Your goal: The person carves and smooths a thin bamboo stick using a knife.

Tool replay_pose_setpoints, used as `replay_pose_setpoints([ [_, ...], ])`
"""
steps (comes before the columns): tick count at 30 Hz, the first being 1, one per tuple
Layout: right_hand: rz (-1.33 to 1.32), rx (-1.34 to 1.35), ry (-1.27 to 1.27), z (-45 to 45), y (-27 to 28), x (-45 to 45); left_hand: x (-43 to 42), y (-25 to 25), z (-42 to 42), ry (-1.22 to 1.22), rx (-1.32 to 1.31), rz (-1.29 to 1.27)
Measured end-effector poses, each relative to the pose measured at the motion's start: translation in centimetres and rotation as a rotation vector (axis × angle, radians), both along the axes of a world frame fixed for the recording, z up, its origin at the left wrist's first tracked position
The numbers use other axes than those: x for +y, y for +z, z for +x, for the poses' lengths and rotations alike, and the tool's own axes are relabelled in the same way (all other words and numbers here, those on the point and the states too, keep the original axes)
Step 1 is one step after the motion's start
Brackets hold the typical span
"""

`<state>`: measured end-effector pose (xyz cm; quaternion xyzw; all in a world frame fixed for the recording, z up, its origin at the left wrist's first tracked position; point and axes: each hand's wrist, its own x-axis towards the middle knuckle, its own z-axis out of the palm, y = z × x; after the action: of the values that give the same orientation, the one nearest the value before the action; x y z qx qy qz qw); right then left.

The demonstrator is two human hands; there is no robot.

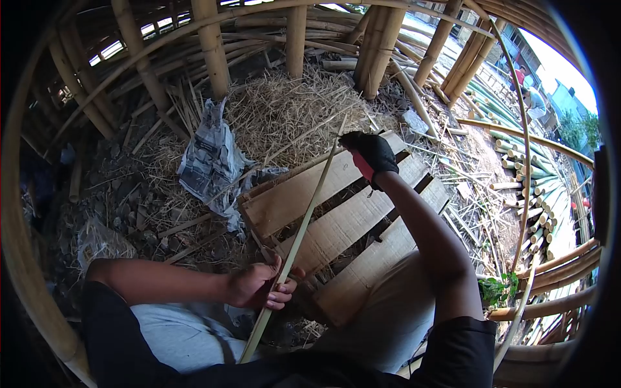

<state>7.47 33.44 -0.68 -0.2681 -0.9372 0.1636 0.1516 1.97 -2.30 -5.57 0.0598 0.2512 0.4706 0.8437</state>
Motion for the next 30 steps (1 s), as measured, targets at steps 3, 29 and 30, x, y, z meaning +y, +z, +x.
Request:
replay_pose_setpoints([
  [3, -0.031, 0.045, 0.109, -0.1, -2.7, 2.5, -0.4, 2.1, 0.5, 0.023, 0.001, 0.012],
  [29, -0.235, -0.421, -0.174, -4.1, -2.1, -0.8, -0.2, 0.1, 2.4, -0.067, 0.983, -0.19],
  [30, -0.236, -0.427, -0.165, -4.1, -2.6, -0.5, -0.2, 0.8, 2.6, -0.059, 1.043, -0.198],
])
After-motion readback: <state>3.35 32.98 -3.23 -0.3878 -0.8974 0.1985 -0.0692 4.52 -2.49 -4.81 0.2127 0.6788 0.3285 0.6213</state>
